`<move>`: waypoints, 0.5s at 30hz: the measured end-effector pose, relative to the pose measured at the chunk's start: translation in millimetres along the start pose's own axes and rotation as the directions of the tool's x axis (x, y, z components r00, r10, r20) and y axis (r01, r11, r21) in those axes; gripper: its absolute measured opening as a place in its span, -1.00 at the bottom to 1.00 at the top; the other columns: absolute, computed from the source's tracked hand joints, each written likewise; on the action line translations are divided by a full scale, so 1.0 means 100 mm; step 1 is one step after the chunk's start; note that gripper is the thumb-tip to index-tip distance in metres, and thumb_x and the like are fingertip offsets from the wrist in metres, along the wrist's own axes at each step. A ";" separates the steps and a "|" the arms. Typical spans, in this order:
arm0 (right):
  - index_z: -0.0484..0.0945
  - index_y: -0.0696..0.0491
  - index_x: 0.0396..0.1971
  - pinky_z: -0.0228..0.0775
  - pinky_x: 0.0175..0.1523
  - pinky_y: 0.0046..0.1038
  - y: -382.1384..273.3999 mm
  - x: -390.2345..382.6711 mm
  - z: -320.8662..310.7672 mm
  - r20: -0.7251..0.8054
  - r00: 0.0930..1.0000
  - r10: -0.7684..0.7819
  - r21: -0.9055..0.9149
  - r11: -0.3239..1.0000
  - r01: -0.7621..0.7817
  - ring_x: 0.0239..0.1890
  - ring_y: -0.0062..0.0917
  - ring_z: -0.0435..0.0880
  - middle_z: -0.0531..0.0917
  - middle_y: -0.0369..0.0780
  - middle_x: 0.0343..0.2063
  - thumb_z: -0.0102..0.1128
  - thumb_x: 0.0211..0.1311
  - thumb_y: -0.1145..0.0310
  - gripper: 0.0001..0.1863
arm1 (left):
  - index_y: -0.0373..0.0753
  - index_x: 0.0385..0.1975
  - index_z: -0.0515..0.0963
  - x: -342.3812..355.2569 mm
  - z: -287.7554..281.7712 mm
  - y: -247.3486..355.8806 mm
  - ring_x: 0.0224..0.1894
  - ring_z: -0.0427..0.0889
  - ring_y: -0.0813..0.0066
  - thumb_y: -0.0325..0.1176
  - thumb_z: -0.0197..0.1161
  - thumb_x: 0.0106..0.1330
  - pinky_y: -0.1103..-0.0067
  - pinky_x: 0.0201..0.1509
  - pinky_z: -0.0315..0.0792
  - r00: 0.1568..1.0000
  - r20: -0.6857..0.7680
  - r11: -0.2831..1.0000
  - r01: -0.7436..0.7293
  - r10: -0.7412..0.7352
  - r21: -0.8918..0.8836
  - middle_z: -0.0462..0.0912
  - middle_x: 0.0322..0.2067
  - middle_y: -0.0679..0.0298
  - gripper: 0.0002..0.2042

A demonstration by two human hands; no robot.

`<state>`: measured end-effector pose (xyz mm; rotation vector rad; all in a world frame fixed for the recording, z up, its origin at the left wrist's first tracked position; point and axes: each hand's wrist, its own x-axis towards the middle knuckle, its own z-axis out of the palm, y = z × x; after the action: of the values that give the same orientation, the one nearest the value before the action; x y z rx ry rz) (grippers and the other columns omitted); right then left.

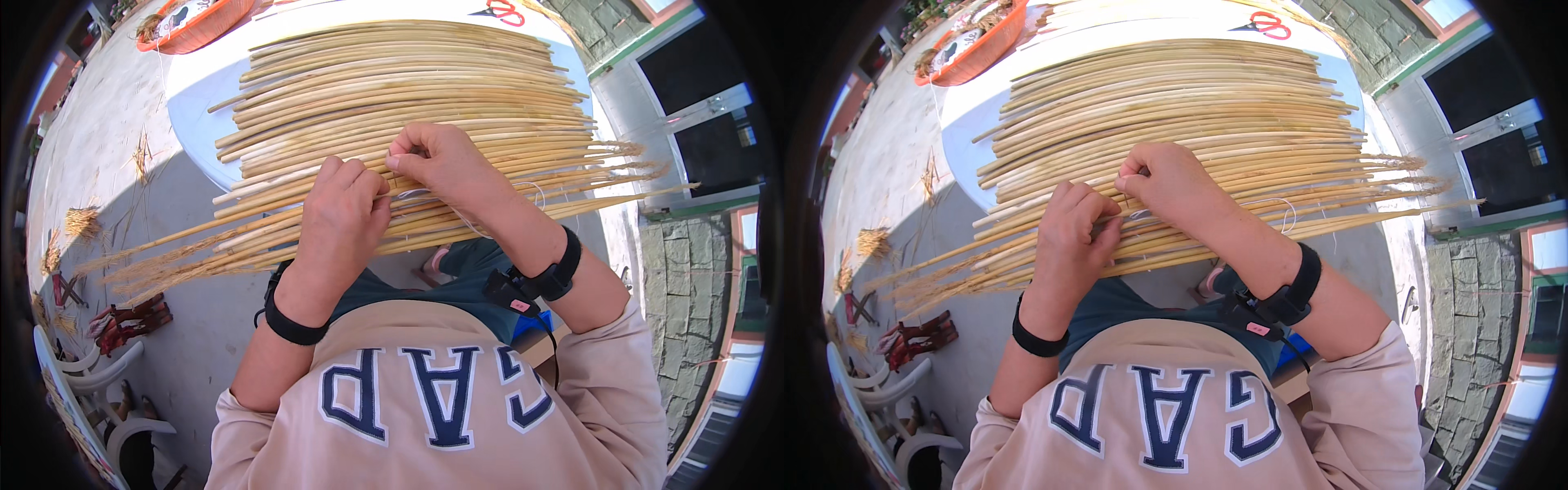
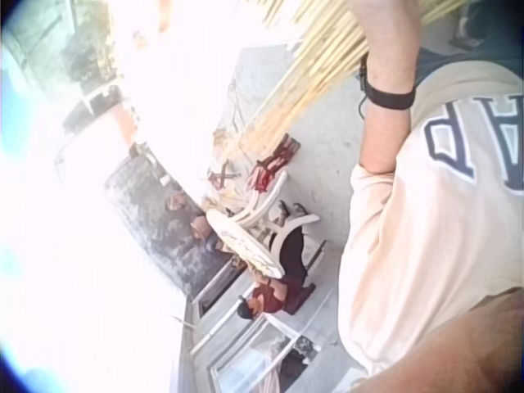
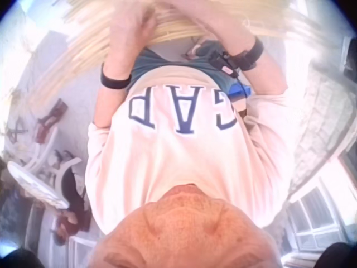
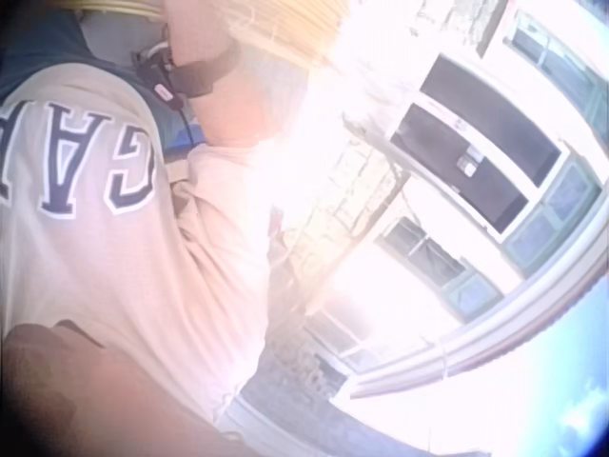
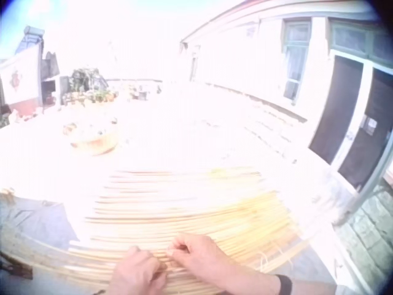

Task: The person weaves together thin bamboo stalks using white twine, passing the twine around the stalks and securing them at a station.

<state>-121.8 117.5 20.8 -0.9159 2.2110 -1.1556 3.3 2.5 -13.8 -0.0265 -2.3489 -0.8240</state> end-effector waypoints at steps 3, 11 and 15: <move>0.52 0.13 -0.46 0.28 -0.44 -0.68 -0.06 0.01 -0.06 0.173 0.980 0.101 0.144 0.982 -0.126 -0.55 -0.74 0.46 0.55 -0.32 -0.59 0.26 0.10 0.53 -0.92 | -0.29 -0.48 0.49 0.00 0.01 0.01 -0.37 0.41 0.19 -0.63 0.31 -0.11 0.39 -0.32 0.35 1.000 -0.002 1.000 -0.010 0.010 -0.023 0.47 -0.48 0.20 -0.81; 0.50 0.12 -0.46 0.29 -0.50 -0.70 0.05 0.20 -0.10 -0.206 0.976 0.065 0.414 0.910 0.027 -0.63 -0.75 0.39 0.55 -0.32 -0.59 0.22 0.17 0.50 -0.92 | -0.30 -0.48 0.51 -0.02 0.02 0.11 -0.37 0.41 0.19 -0.62 0.30 -0.06 0.40 -0.29 0.35 0.996 0.084 1.000 -0.011 0.013 -0.026 0.47 -0.49 0.19 -0.84; 0.48 0.12 -0.41 0.38 -0.53 -0.70 -0.31 0.19 -0.44 -0.189 0.976 0.104 0.490 0.871 0.002 -0.58 -0.70 0.54 0.61 -0.25 -0.48 0.10 0.32 0.36 -0.84 | -0.31 -0.50 0.52 0.03 -0.04 0.03 -0.36 0.42 0.20 -0.62 0.30 -0.04 0.41 -0.29 0.36 0.998 0.063 1.000 0.031 -0.031 0.003 0.48 -0.50 0.19 -0.87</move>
<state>-153.2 113.2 68.4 -0.5346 1.9268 -1.7464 3.8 1.6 -7.9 -0.0155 -2.4145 -0.8474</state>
